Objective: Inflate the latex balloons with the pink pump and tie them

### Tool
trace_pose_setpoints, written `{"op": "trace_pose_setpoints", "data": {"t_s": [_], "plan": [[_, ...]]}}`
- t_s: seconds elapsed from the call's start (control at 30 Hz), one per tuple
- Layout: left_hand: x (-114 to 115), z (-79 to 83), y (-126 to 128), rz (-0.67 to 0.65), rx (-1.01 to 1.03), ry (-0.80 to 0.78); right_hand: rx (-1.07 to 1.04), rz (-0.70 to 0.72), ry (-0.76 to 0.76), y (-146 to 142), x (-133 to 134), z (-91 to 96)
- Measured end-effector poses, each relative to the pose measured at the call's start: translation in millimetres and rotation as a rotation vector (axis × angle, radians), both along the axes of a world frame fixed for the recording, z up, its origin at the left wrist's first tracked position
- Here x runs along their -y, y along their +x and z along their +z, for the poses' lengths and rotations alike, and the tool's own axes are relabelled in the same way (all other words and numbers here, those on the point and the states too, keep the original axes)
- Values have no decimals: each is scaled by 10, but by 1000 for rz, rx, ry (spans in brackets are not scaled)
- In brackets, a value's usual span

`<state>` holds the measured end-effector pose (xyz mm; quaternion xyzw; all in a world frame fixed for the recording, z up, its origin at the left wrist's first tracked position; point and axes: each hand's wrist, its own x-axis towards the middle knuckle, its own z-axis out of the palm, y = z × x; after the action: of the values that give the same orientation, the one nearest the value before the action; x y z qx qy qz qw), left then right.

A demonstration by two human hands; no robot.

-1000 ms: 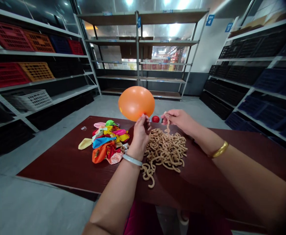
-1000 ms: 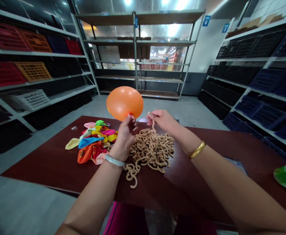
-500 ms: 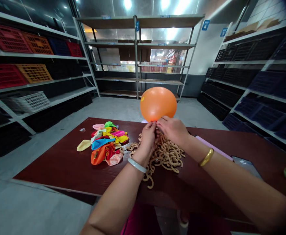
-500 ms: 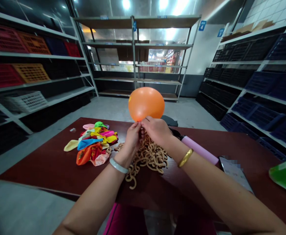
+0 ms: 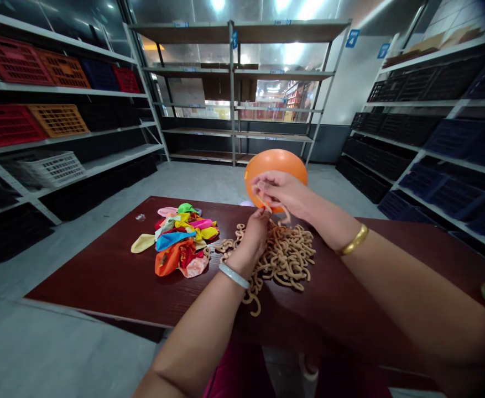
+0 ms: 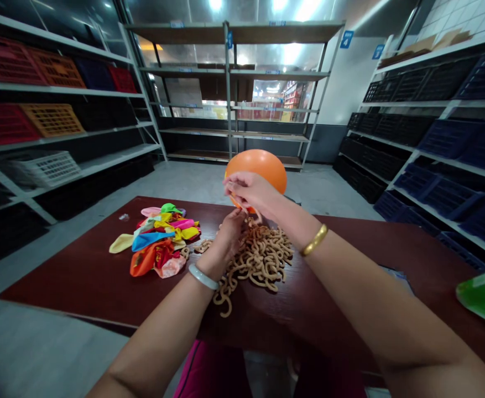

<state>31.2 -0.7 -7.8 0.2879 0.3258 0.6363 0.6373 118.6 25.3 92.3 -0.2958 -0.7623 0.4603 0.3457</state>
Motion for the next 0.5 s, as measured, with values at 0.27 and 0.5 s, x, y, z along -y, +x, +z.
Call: {"op": "trace_pose_setpoints", "data": {"t_s": [0.27, 0.5], "plan": [[40, 4, -54, -87, 128, 20, 131, -86, 177, 68, 190, 234], [192, 219, -40, -185, 203, 57, 269, -243, 67, 573, 150, -619]]}}
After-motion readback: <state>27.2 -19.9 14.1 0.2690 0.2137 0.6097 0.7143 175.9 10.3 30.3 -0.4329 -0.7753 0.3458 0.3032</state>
